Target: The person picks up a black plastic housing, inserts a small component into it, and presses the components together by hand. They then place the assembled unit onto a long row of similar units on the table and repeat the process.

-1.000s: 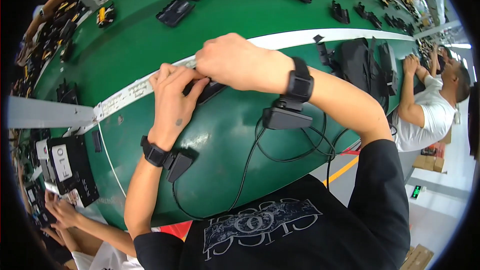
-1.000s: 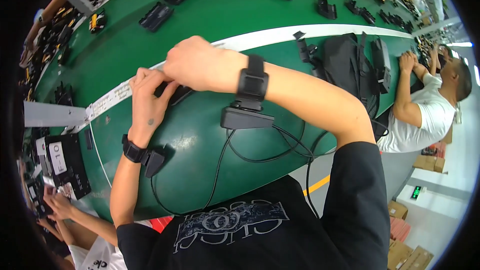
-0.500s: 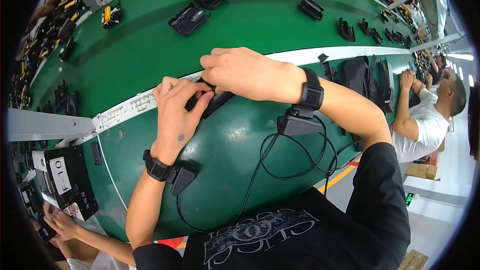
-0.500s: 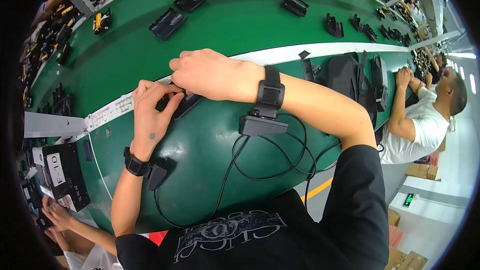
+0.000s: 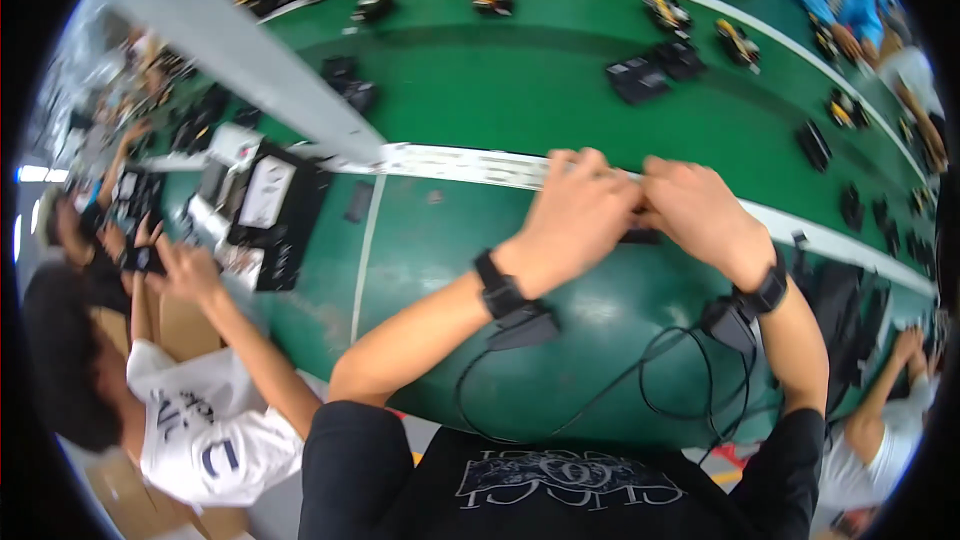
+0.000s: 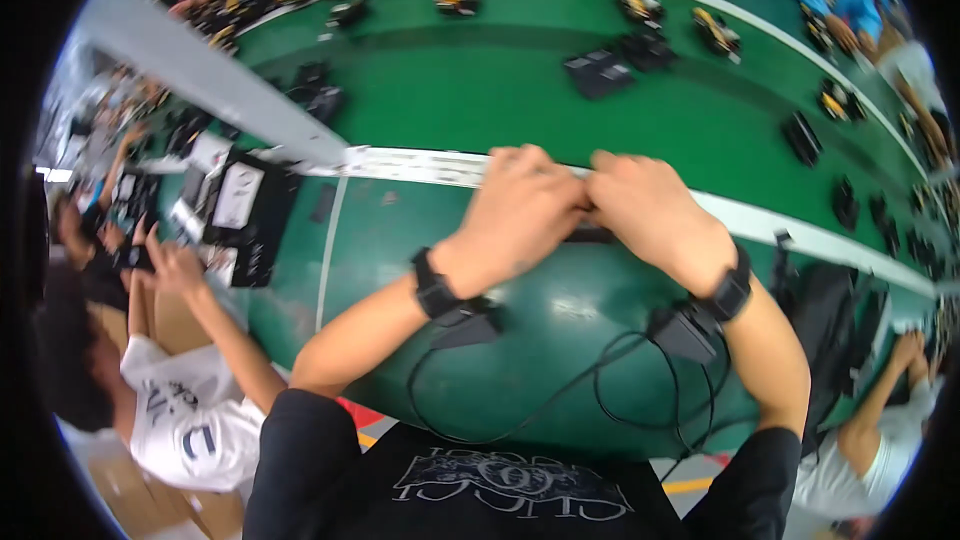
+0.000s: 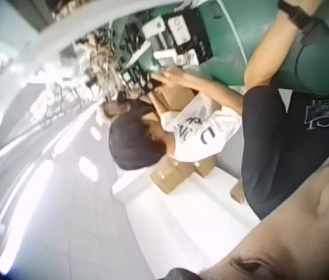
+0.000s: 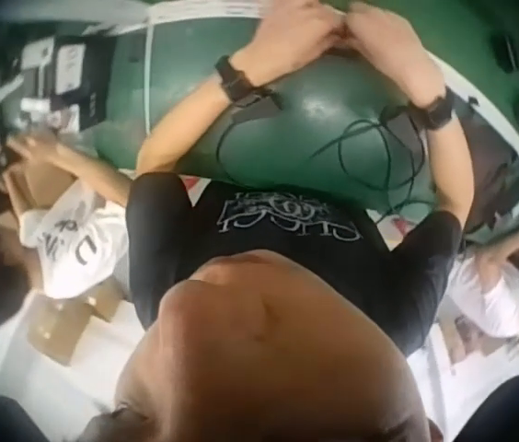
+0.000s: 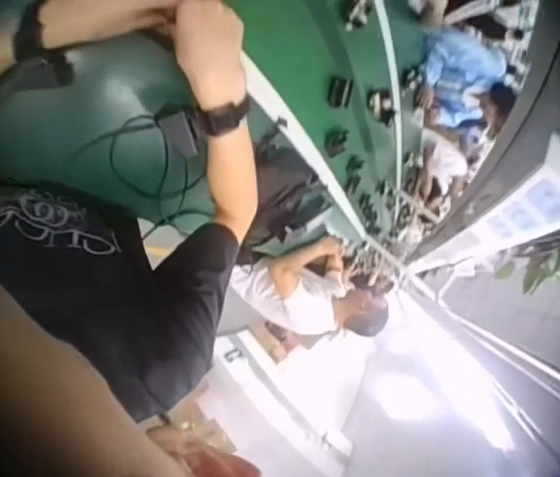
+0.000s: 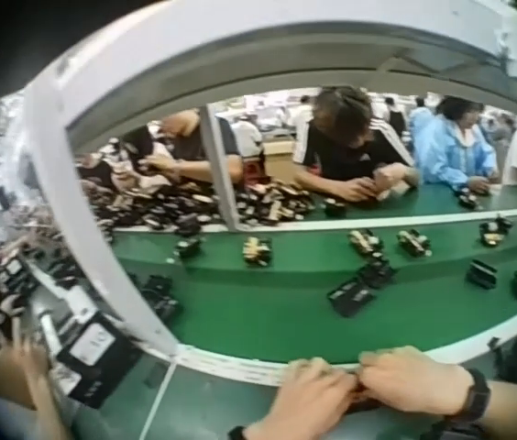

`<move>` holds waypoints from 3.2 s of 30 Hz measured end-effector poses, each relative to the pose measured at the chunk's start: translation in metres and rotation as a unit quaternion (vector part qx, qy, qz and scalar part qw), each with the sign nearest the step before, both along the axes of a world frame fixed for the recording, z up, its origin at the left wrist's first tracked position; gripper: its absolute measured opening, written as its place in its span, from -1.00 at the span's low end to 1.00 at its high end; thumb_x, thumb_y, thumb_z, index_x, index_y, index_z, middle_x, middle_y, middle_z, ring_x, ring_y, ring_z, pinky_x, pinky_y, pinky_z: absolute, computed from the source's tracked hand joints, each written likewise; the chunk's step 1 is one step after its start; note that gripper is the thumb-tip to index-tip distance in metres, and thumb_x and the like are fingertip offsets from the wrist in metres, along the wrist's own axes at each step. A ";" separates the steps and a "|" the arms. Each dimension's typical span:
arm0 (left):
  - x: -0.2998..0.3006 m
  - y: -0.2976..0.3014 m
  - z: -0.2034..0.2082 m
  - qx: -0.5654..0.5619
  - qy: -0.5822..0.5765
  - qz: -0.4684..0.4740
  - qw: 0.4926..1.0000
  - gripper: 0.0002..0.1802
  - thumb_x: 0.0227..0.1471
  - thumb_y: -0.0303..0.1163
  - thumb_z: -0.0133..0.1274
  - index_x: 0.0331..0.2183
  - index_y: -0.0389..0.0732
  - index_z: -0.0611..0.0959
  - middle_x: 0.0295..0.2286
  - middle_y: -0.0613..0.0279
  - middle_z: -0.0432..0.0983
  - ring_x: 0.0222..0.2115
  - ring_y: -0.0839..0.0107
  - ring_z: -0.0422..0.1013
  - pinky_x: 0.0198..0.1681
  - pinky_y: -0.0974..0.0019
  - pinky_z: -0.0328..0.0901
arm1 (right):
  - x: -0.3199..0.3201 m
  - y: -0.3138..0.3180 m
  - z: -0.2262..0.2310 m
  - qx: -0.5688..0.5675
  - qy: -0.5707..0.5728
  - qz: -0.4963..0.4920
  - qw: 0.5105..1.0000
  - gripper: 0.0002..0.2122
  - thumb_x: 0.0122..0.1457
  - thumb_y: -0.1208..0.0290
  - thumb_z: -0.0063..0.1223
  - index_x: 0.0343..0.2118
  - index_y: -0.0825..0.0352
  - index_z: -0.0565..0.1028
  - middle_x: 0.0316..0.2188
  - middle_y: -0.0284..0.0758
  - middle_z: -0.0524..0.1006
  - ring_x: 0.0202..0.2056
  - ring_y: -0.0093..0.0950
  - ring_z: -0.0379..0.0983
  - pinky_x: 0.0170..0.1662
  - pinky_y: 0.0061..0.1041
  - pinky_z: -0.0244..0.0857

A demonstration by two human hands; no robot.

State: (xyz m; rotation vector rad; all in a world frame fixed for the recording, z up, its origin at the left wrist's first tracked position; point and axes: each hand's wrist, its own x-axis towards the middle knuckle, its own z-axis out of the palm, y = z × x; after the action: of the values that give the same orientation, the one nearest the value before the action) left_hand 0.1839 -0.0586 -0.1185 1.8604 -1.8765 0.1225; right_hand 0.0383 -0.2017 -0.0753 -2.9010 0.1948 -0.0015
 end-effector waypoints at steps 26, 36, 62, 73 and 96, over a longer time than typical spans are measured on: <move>0.035 -0.148 -0.039 -0.034 -0.050 0.065 0.996 -0.48 0.20 -0.23 0.24 0.17 -0.03 0.57 0.09 0.13 0.51 0.13 0.00 0.39 0.17 -0.06 0.32 | -0.009 -0.155 -0.064 -0.171 -0.157 -0.215 0.949 -0.58 -0.02 0.25 0.48 -0.07 0.14 0.60 -0.07 -0.24 0.54 0.06 -0.17 0.47 -0.01 -0.15 0.47; 0.010 -0.133 -0.026 -0.007 0.002 -0.116 0.993 -0.74 0.17 -0.43 0.23 -0.08 -0.16 0.69 0.06 0.10 0.49 0.09 -0.01 0.40 0.16 0.02 0.33 | -0.073 -0.150 -0.067 -0.128 -0.201 -0.162 0.957 -0.62 0.13 0.23 0.37 0.02 0.07 0.56 -0.08 -0.36 0.55 0.11 -0.25 0.44 0.10 -0.18 0.40; 0.070 -0.127 -0.030 0.074 0.071 -0.093 0.990 -0.28 0.11 -0.17 0.32 0.28 0.05 0.50 0.26 0.12 0.35 0.27 -0.03 0.20 0.36 -0.15 0.09 | -0.067 -0.143 -0.047 -0.060 -0.089 -0.214 0.971 -0.53 0.07 0.36 0.44 0.05 0.18 0.51 -0.05 -0.29 0.53 0.16 -0.15 0.37 0.19 -0.17 0.37; 0.060 -0.141 -0.041 0.029 0.103 -0.073 0.992 -0.30 0.10 -0.07 0.33 0.23 -0.04 0.55 0.19 0.16 0.46 0.25 0.06 0.25 0.37 -0.11 0.03 | -0.071 -0.148 -0.047 -0.074 -0.108 -0.201 0.971 -0.54 0.09 0.38 0.42 0.07 0.19 0.51 -0.08 -0.27 0.53 0.12 -0.15 0.40 0.18 -0.18 0.40; 0.206 0.064 0.033 0.252 -0.202 0.330 0.887 -0.39 0.08 -0.16 0.32 0.16 0.02 0.56 0.03 0.17 0.58 0.08 0.00 0.46 0.20 -0.14 0.28 | -0.224 -0.022 -0.001 -0.070 0.028 -0.288 0.955 -0.69 0.11 0.34 0.38 -0.13 0.28 0.55 -0.18 -0.27 0.52 -0.04 -0.18 0.43 0.02 -0.22 0.37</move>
State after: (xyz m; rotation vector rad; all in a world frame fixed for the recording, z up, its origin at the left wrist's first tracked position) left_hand 0.3897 0.0057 -0.0852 2.9861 -1.5073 0.2894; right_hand -0.1854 -0.2241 -0.0765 -2.8639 1.0786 -0.0326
